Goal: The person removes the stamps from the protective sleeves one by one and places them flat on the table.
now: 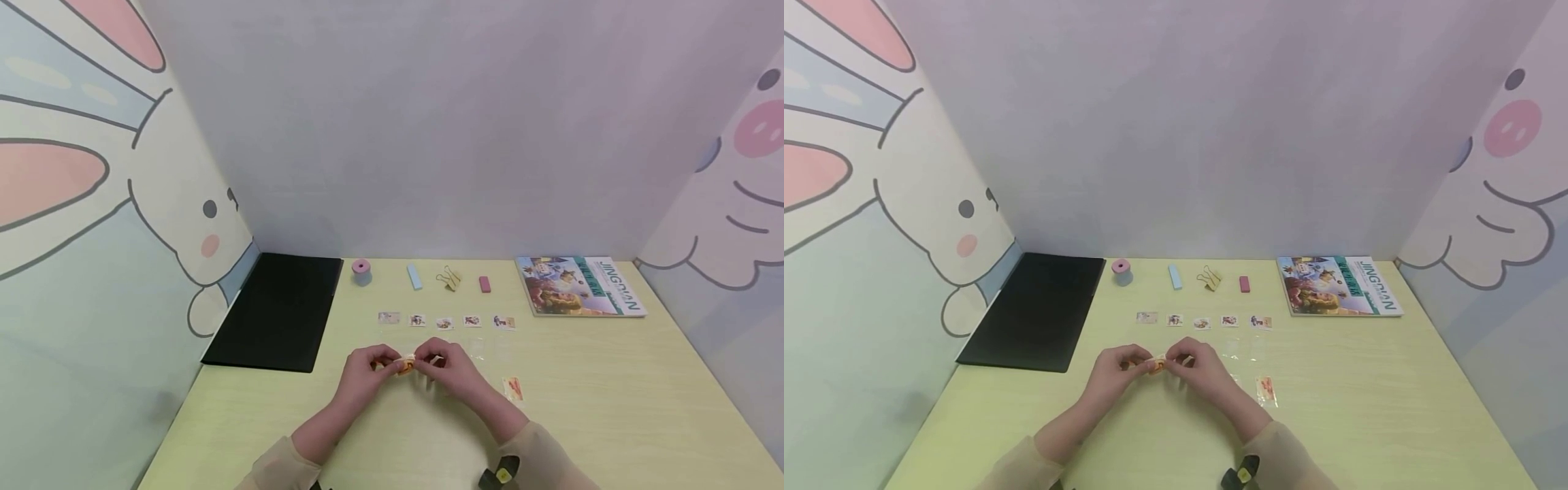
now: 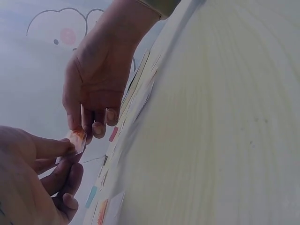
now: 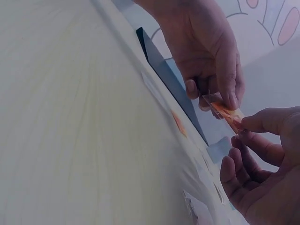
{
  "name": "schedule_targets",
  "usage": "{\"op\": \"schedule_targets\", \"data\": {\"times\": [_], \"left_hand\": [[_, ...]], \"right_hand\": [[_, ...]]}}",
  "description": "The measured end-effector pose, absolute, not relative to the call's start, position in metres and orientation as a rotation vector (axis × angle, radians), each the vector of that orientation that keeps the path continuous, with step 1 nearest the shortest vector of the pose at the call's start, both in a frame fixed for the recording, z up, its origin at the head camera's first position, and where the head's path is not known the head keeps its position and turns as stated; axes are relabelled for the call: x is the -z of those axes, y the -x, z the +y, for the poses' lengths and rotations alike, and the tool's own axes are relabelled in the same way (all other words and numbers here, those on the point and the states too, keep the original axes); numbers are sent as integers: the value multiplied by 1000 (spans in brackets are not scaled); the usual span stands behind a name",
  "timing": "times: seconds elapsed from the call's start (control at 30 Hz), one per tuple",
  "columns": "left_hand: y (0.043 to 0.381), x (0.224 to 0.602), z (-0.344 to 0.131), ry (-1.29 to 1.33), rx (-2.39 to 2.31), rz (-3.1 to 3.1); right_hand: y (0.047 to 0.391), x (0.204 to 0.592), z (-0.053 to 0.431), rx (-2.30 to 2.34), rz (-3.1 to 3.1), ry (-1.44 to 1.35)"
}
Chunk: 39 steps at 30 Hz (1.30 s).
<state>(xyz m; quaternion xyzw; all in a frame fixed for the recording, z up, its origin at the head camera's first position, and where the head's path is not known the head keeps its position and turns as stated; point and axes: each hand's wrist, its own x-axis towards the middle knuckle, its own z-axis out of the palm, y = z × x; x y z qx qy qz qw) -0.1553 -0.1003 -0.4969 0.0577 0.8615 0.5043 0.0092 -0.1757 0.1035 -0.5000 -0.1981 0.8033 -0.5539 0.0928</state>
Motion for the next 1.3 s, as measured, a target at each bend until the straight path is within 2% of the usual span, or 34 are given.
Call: {"op": "schedule_targets", "data": {"times": [0.27,0.5,0.63,0.97,1.3], "left_hand": [[153,498,-106,-227,-1554,2650],[146,492,-104,-169,-1448,2734],[140,491,-99,-126,-1296,2870],[131,498,-84,-182,-817,3121],[131,503,-76,-177,-628,3174]], "right_hand": [[170,473,108,1677,2326,485],[189,499,118,1815,2280,262],[196,501,120,1803,2301,126],[201,505,101,1398,2501,131],[200,504,85,929,2806,79]]}}
